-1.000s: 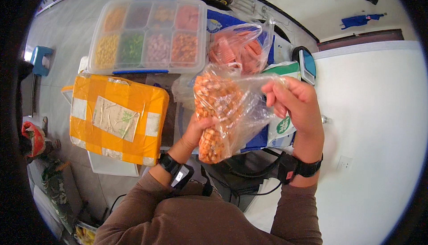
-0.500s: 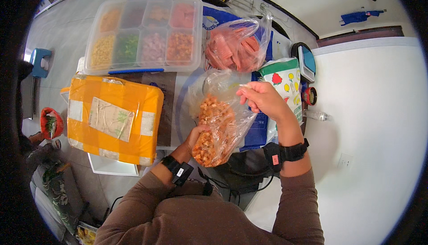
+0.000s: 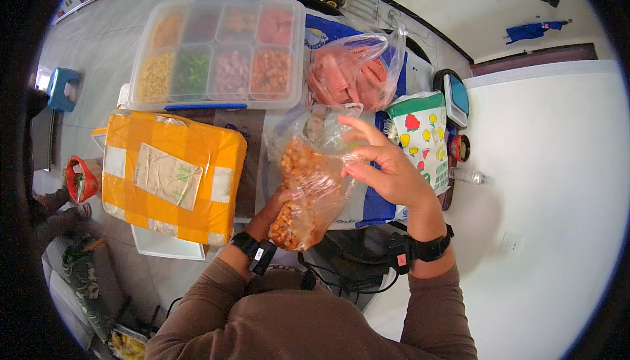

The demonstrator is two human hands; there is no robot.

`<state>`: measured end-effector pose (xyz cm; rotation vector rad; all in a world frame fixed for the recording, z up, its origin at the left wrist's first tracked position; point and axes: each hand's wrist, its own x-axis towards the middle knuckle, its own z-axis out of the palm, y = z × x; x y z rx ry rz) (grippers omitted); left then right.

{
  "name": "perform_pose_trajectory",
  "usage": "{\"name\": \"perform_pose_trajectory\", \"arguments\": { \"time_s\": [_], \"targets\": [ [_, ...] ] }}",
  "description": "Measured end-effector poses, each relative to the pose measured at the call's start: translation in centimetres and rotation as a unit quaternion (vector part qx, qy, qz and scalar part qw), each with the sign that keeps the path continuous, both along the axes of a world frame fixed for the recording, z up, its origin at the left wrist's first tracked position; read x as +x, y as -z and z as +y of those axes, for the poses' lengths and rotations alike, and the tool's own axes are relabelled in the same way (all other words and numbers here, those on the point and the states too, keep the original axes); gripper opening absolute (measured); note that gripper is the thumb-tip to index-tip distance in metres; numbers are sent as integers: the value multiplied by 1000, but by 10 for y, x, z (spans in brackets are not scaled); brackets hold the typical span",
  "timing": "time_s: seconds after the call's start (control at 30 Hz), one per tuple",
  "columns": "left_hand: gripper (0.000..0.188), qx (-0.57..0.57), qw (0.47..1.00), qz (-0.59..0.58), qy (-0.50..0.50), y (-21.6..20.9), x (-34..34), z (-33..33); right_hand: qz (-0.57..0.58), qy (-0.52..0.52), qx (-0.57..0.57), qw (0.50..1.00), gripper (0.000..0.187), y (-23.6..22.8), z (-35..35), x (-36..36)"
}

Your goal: The person retrieves a plastic bag of food from the refrigerator, places it on a table, and repacks its contents into smaller bags. They then place the repacked items into a cooler box and later transfer a container of dark seeds into a small plastic container.

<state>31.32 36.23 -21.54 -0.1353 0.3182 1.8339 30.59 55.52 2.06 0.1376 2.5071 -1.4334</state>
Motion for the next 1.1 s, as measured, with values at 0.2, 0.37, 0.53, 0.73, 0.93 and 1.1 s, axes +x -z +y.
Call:
{"name": "perform_pose_trajectory", "arguments": {
  "time_s": [0.2, 0.37, 0.53, 0.73, 0.93, 1.1],
  "targets": [
    [63, -22, 999, -19, -32, -4, -5, 0, -39, 118, -352, 928, 23, 72, 19, -22],
    [64, -61, 998, 17, -2, -10, -14, -2, -265, 207, -185, 923, 34, 109, 26, -28],
    [62, -30, 997, 49, 52, -7, -9, 1, -251, 94, 25, 963, 35, 104, 22, 7],
    [68, -3, 994, 76, 77, -33, -9, 8, -231, 184, -99, 950, 26, 45, 19, 37],
    [71, 42, 996, 78, 31, -88, -31, 23, -40, 234, -156, 959, 24, -20, 15, 32],
    [60, 40, 999, -19, 23, -83, -39, 45, 17, 298, -223, 928, 30, -12, 24, 24]
  ]
}}
